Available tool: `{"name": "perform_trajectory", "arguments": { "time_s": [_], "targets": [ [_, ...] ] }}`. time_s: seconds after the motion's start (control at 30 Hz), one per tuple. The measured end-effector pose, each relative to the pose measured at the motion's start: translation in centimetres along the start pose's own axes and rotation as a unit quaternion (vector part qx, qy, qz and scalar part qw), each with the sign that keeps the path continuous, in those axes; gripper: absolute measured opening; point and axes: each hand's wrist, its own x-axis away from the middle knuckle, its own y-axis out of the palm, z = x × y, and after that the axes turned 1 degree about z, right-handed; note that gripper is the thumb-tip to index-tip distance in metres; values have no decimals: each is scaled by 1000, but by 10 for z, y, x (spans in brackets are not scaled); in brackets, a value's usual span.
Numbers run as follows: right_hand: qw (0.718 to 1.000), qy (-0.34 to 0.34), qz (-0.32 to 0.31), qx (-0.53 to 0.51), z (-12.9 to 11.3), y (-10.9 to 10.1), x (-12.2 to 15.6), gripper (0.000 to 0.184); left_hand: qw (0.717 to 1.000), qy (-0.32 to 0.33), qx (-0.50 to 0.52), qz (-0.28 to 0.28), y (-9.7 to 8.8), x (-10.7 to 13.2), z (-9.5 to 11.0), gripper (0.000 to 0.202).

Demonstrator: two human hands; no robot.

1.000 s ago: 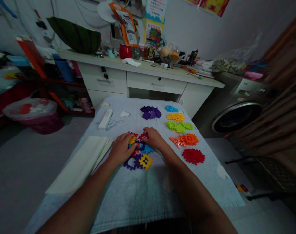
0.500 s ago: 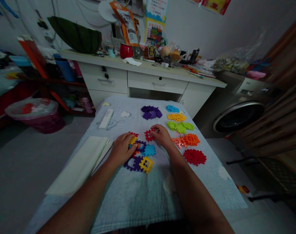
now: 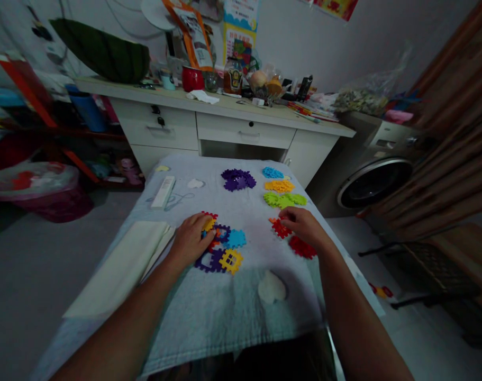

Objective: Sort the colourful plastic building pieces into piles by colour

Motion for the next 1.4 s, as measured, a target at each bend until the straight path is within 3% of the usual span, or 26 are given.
{"name": "perform_trajectory", "arguments": {
  "time_s": [0.13, 0.27, 0.57, 0.7, 0.8, 0.93, 1.03, 1.13, 1.3, 1.4],
  "targets": [
    [997, 46, -19, 52, 7, -10, 24, 13, 1000, -2, 17, 7, 0, 0, 0, 41],
    [993, 70, -26, 90, 13, -6, 37, 14, 999, -1, 37, 3, -2, 0, 0, 42],
    [953, 97, 1, 288, 16, -1, 40, 19, 999, 4, 43, 0, -3, -1, -1, 46],
    [968, 56, 5, 245, 1, 8, 32, 23, 999, 14, 37, 2, -2, -1, -1, 44],
    [985, -39, -40, 161, -23, 27, 23, 28, 999, 11, 39, 11, -1, -1, -1, 41],
    [977, -152, -103, 113, -60, 60, 8, 32, 999, 10, 39, 13, -1, -1, -1, 40],
    [971, -160, -128, 124, -73, 78, -2, 32, 999, 2, 38, 16, -1, -1, 0, 39],
    [972, -151, -142, 114, -69, 86, -7, 36, 999, -1, 43, 17, -2, -1, 1, 37],
    [975, -150, -148, 68, -59, 83, -9, 51, 999, -1, 49, 17, -5, -2, 4, 34],
    [978, -129, -157, 42, -60, 74, -12, 44, 999, -6, 50, 18, -5, -2, 5, 32]
  ]
}}
